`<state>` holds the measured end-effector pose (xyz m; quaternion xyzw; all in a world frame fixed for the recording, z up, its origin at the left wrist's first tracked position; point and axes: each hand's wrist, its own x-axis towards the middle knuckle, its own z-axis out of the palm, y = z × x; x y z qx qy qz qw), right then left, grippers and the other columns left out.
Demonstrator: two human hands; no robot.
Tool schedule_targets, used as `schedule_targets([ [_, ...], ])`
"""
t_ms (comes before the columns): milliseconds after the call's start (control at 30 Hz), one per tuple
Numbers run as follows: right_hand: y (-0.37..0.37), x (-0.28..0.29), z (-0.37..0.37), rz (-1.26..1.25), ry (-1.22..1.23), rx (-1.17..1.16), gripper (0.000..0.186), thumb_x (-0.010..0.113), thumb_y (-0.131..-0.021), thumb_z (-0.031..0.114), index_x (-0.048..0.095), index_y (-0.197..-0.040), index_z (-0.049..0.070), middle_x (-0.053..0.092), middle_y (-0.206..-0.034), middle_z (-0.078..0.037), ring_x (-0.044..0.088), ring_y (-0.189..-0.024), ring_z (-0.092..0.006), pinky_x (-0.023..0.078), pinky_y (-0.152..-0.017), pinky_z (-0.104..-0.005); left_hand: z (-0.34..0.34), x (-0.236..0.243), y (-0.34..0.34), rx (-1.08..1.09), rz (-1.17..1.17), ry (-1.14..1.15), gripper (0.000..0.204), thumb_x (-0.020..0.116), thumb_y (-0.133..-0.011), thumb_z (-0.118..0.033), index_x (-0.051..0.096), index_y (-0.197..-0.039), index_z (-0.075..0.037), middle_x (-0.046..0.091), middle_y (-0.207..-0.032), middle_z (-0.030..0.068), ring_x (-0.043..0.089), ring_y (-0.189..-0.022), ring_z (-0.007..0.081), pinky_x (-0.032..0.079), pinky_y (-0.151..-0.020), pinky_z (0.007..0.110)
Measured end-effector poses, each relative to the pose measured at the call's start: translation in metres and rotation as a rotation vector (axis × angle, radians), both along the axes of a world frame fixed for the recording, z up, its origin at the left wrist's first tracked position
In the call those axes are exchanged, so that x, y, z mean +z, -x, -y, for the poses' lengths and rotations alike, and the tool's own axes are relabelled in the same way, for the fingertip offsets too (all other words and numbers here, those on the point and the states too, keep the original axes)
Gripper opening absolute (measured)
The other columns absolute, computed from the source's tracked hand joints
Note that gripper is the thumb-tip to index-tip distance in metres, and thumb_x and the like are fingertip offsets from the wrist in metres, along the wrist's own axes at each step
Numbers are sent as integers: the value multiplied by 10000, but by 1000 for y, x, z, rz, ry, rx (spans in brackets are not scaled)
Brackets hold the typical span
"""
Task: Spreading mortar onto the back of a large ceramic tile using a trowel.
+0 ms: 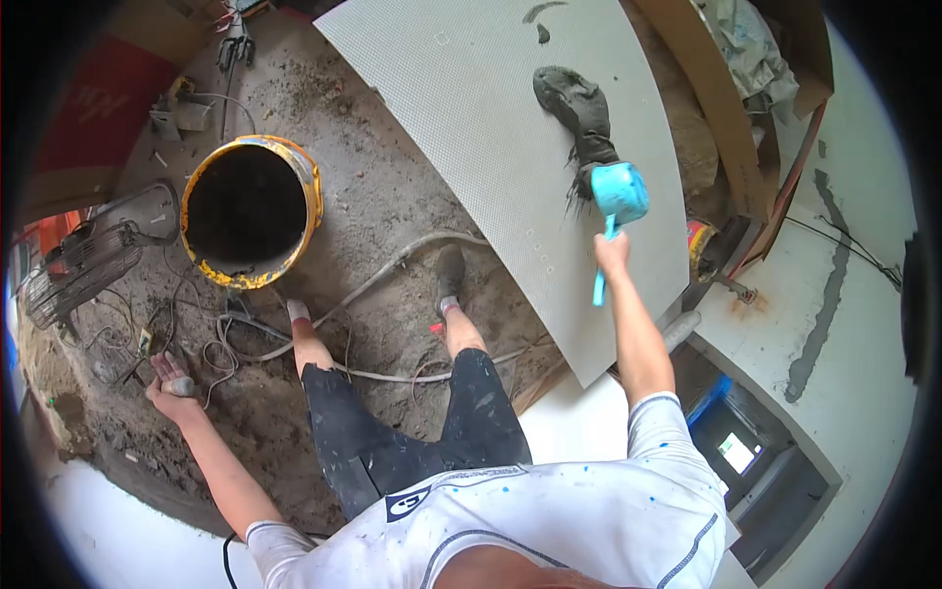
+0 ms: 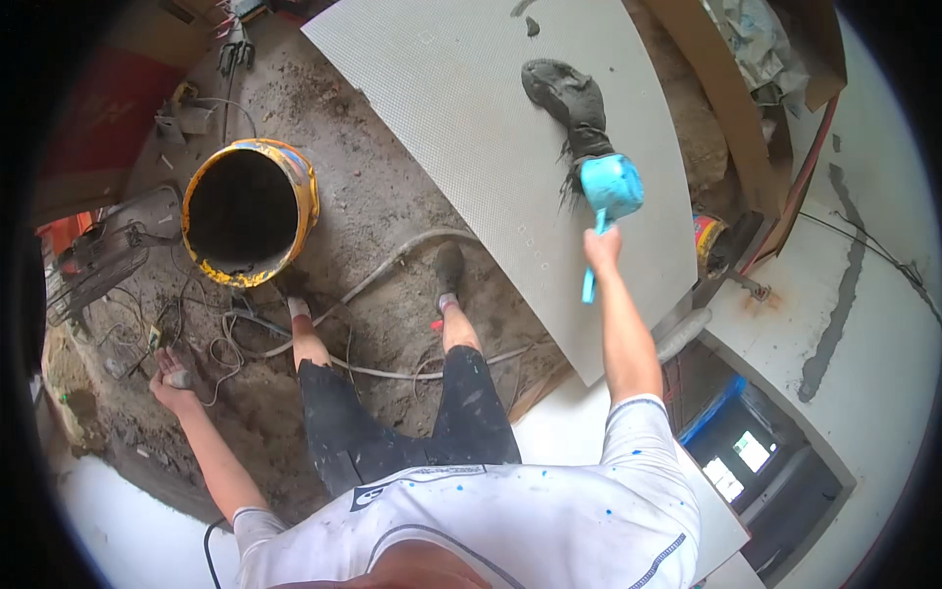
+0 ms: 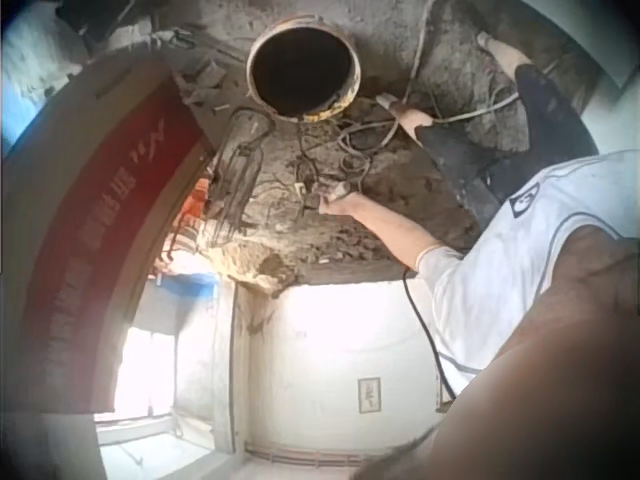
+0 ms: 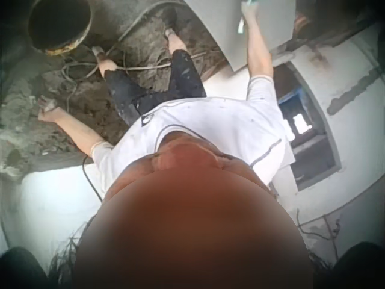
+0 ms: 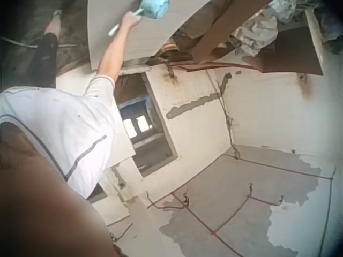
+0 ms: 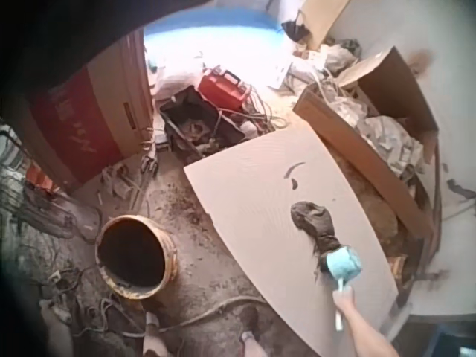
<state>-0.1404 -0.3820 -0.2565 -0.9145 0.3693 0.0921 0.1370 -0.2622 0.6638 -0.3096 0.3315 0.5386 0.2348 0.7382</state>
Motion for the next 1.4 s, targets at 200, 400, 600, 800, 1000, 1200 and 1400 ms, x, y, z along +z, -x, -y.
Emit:
schedule_targets([
  [200,74,-90,39,-98,197,-157,286,725,-828,177,670,-946,-77,759,-869,-266,764,-819,-424,577,-784,-530,-48,10,25,-12,-67,12,462,429,-1010,-136,646,-1352,86,722,-1332,247,672,-1300,420,561,-1111,544],
  [400,101,-40,103,-48,167,-265,284,741,-857,178,616,-863,-77,695,-781,-176,650,-704,-290,517,-679,-533,26,-39,36,22,209,368,453,492,-915,-119,633,-1270,125,746,-1241,260,729,-1143,414,569,-1118,548],
  [600,35,30,-160,47,-614,-430,172,653,-970,139,513,-883,90,466,-629,0,485,-519,-140,412,-443,-354,6,-16,-16,194,64,279,371,501,-956,-83,574,-1299,37,743,-1237,171,739,-1161,323,567,-1162,560],
  [800,-61,63,-573,-477,-1403,-307,517,757,-1027,224,570,-1465,21,512,-727,13,469,-505,-113,385,-459,-290,8,-54,-58,146,-67,297,579,497,-987,-103,393,-1554,-48,651,-1478,131,598,-1430,305,438,-1276,538],
  [1000,-100,-299,-826,-633,-1584,-981,127,659,-997,144,606,-909,69,498,-662,-26,508,-516,-206,422,-482,-358,0,-95,-101,-68,-115,250,846,550,-949,-105,218,-1722,-14,493,-1696,185,464,-1579,319,249,-1357,488],
  [1200,-122,-502,-900,-330,-1271,-827,52,611,-1017,169,587,-983,138,557,-781,-77,588,-666,-262,520,-575,-454,-6,-133,-129,-206,-119,275,773,523,-932,-71,328,-1666,72,458,-1723,204,439,-1591,302,306,-1333,412],
  [1400,-101,-507,-892,-753,-805,325,184,626,-997,208,715,-1002,46,707,-872,-150,716,-799,-294,560,-665,-487,-9,-146,-131,-235,-96,334,711,510,-926,-43,353,-1609,76,447,-1724,236,606,-1321,238,479,-1128,332],
])
